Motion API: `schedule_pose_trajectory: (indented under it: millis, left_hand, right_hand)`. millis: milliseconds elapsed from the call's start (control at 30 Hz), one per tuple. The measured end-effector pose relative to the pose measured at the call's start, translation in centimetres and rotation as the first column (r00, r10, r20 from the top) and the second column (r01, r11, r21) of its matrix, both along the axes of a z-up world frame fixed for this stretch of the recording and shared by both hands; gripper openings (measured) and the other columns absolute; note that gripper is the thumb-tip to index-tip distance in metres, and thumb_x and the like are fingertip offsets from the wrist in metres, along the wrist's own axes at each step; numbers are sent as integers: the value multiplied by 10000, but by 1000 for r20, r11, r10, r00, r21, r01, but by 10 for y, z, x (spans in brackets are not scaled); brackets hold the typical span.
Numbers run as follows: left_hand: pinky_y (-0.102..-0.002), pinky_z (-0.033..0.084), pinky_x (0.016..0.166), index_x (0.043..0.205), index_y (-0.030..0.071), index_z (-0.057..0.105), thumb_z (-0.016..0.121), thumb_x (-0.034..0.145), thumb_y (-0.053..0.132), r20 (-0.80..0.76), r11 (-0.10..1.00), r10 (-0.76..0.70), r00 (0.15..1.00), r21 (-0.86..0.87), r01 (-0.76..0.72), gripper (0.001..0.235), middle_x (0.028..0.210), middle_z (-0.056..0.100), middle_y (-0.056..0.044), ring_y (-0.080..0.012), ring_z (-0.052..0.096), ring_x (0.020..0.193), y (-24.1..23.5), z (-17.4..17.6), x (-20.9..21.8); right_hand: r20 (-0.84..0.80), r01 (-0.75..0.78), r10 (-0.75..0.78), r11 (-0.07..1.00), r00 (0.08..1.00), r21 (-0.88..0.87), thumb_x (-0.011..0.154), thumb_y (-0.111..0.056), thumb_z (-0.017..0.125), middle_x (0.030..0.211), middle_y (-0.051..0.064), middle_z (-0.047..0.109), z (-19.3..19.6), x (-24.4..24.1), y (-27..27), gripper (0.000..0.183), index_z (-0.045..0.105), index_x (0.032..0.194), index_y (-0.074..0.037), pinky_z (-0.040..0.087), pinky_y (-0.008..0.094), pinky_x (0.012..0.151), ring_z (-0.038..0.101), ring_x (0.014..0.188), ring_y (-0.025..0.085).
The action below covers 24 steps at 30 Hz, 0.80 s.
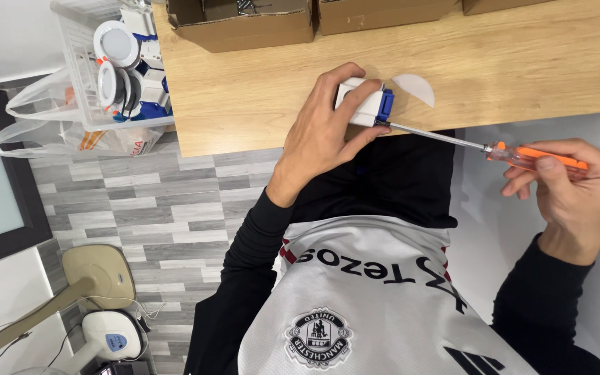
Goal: Disassembling electrical sockets and plugs using a screwdriver on a workbench
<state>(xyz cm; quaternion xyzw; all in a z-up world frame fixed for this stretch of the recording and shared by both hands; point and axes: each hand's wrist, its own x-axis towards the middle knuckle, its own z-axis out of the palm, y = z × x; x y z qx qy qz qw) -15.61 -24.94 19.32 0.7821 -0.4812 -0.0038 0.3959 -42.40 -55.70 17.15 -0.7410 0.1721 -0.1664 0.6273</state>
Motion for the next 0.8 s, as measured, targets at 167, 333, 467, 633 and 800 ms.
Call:
schedule_pose_trajectory:
  millis: [167,333,467,633,800]
  left_hand:
    - [-509,611,1128,1517,144,520,785,1116,439,-13,1000,-1,1000,0,1,564,1496,495,-166,-366,615,1334,0,1,0]
    - [-503,611,1125,1519,143,514,773,1124,433,-4,1000,-1,1000,-10,1,555,1482,502,-174,-365,615,1331,0,2,0]
    - [-513,609,1130,1517,139,515,768,1119,453,-1,1000,5,1000,0,-5,567,1482,502,-173,-364,618,1334,0,2,0]
    - [-517,609,1140,1515,128,511,775,1113,447,-1,1000,4,1000,-2,-4,577,1480,501,-177,-366,618,1344,-1,5,-1]
    - [-521,604,1137,1531,140,493,753,1124,453,-17,1000,2,1000,16,-2,576,1495,500,-176,-367,607,1361,0,5,-2]
  right_hand:
    - [25,-34,34,999,999,27,1156,-59,623,1029,369,663,-14,-5,-10,300,582,1338,176,523,340,585,750,839,442]
    - [82,-59,65,995,994,-80,1061,64,729,1276,351,673,-8,-4,-9,303,591,1325,117,649,384,742,772,983,462]
    - [114,-96,110,988,987,-122,1007,119,764,1327,327,637,-1,0,-5,311,599,1271,106,724,527,1070,766,1188,496]
    - [139,-99,114,989,984,-108,971,-115,751,1438,372,624,3,9,2,463,580,1344,97,685,550,1163,720,1250,456]
    - [6,0,0,999,1000,-48,1222,-27,592,985,406,647,1,9,8,271,572,1290,235,561,372,549,697,724,409]
